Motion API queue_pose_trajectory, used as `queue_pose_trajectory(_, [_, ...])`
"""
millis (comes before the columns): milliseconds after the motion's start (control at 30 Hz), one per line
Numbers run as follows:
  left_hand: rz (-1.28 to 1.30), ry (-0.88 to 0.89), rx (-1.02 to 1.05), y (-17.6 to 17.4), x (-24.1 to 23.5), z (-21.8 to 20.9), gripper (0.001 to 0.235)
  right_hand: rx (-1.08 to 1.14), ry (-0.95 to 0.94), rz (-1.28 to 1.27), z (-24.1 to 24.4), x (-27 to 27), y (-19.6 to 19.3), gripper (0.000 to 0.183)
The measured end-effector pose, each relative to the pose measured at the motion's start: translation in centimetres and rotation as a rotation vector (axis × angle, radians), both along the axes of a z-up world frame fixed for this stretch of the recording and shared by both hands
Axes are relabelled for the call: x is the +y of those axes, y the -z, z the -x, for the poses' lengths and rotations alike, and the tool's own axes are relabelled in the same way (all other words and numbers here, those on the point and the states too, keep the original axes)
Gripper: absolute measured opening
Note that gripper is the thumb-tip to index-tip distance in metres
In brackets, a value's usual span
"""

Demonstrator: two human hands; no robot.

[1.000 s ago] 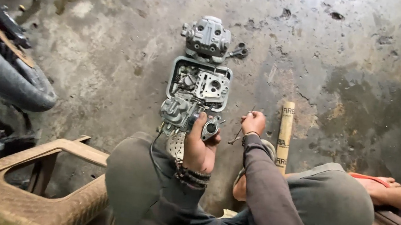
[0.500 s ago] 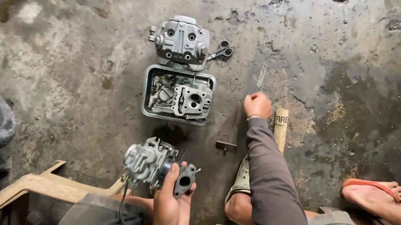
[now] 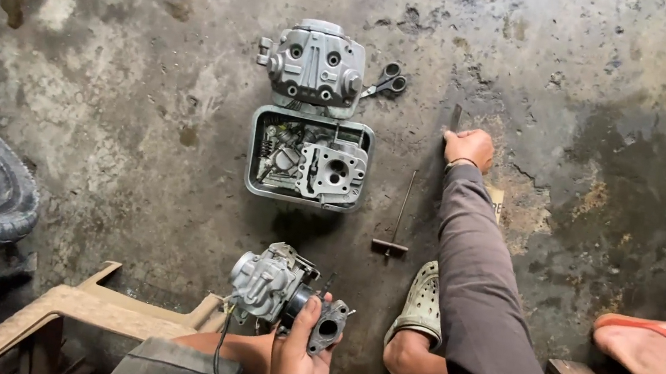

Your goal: The person is scraping old gasket material or residue from the surface of a motorcycle engine component using a small metal hand tool.

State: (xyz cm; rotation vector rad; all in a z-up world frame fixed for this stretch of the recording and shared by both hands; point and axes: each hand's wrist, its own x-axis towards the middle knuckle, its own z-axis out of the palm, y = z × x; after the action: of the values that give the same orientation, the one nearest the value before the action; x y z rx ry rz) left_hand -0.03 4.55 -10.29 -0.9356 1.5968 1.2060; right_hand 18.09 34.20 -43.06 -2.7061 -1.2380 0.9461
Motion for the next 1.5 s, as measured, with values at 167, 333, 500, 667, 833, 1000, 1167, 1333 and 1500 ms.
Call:
queue_pose_trajectory(167, [-0.075,-0.016,0.017,0.3,-0.5,0.0,0.025,0.114,-0.098,-0.214,-1.3,-1.5,5.3,0.023])
queue_pose_trajectory(333, [-0.232,-0.017,0.013,-2.2,-1.0,0.4,0.021,0.970,0.192,-0.189,3.2,-3.1,-2.0,0.021])
queue_pose_trajectory(500, [-0.462,0.002,0.001,-5.1,-1.8,1.7,0.024,1.135,-0.222,-0.185,8.9,-2.7,-19.2,0.010])
queue_pose_trajectory(667, [-0.527,-0.003,0.107,-12.8,-1.3,4.8,0.030,1.183,-0.510,-0.216,11.9,-8.2,-35.7,0.006])
queue_pose_trajectory(833, [-0.597,0.059,0.232,-17.3,-0.4,7.3,0.033,1.136,-0.715,-0.216,9.9,-16.4,-47.9,0.008])
queue_pose_trajectory(1000, [-0.661,0.075,0.307,-15.2,-1.1,7.0,0.033,0.979,-0.739,-0.610,8.1,-24.2,-46.9,0.021])
queue_pose_trajectory(1167, [-0.657,0.074,0.191,-14.9,-1.9,5.0,0.033,0.753,-0.858,-0.887,7.9,-27.1,-44.8,0.004])
queue_pose_trajectory(1333, [-0.690,0.051,0.204,-14.0,-1.8,5.5,0.033,0.841,-0.832,-0.853,8.5,-27.0,-44.9,0.008])
queue_pose_trajectory(1500, [-0.719,0.043,0.215,-12.2,-2.2,5.7,0.034,1.297,-0.586,-0.363,8.6,-26.8,-44.9,0.012])
